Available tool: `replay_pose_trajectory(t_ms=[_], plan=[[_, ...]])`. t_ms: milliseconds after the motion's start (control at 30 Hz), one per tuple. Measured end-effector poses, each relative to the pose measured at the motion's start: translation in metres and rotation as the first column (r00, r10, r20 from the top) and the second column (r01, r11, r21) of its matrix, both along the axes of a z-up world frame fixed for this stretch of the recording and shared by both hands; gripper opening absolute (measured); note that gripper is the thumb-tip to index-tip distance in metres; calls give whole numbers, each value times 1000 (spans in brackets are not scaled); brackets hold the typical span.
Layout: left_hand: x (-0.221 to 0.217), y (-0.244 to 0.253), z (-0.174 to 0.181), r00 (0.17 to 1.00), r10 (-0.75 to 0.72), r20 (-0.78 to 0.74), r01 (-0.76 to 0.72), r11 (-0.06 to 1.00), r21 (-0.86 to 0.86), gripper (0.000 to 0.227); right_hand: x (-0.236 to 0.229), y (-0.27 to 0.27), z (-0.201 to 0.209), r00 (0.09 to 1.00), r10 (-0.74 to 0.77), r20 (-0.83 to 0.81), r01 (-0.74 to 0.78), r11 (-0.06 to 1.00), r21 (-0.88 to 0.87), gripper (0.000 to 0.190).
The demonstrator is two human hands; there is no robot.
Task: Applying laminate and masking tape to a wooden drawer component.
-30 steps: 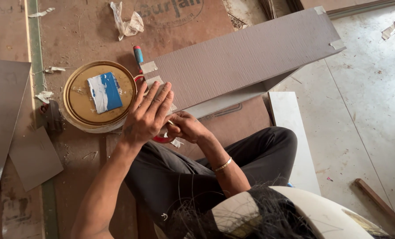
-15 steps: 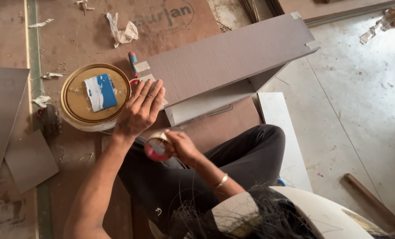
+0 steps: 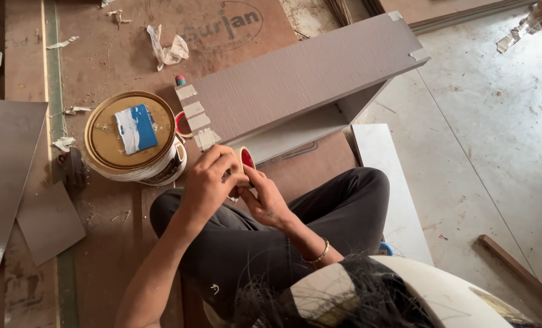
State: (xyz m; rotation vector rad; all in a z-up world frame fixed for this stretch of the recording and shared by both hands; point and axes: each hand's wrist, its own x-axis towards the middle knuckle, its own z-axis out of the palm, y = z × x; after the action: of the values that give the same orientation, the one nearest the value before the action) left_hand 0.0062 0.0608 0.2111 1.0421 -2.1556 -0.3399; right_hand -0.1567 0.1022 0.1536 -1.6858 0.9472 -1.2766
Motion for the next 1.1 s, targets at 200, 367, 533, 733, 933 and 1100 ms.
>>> replay_pose_trajectory(t_ms=[200,367,533,733,933,1100], plan=[[-4,-38,-15,993,74,87,-55,977,-206,27,-11,-14,8,998,7,-58,3,985,174,18],[-13,-73,19,989,119,86,-99,974,-204,30,-10,-46,3,1000,16,18,-23,845,534,41],[-20,-96,27,996,66,64,-57,989,-139,35,-14,-70,-41,947,138,289,-298,714,634,50],[-13,-114,-28,916,199,347,-133,969,-206,41,-28,-118,-55,919,361,158,-379,697,609,57],[-23,-77,-2,811,214,545,-21,941,-339,78,-34,-142,-82,839,341,424,-545,548,635,36],[-17,-87,-20,759,243,603,61,897,-438,57,-45,-165,-119,670,415,615,-741,412,530,38]])
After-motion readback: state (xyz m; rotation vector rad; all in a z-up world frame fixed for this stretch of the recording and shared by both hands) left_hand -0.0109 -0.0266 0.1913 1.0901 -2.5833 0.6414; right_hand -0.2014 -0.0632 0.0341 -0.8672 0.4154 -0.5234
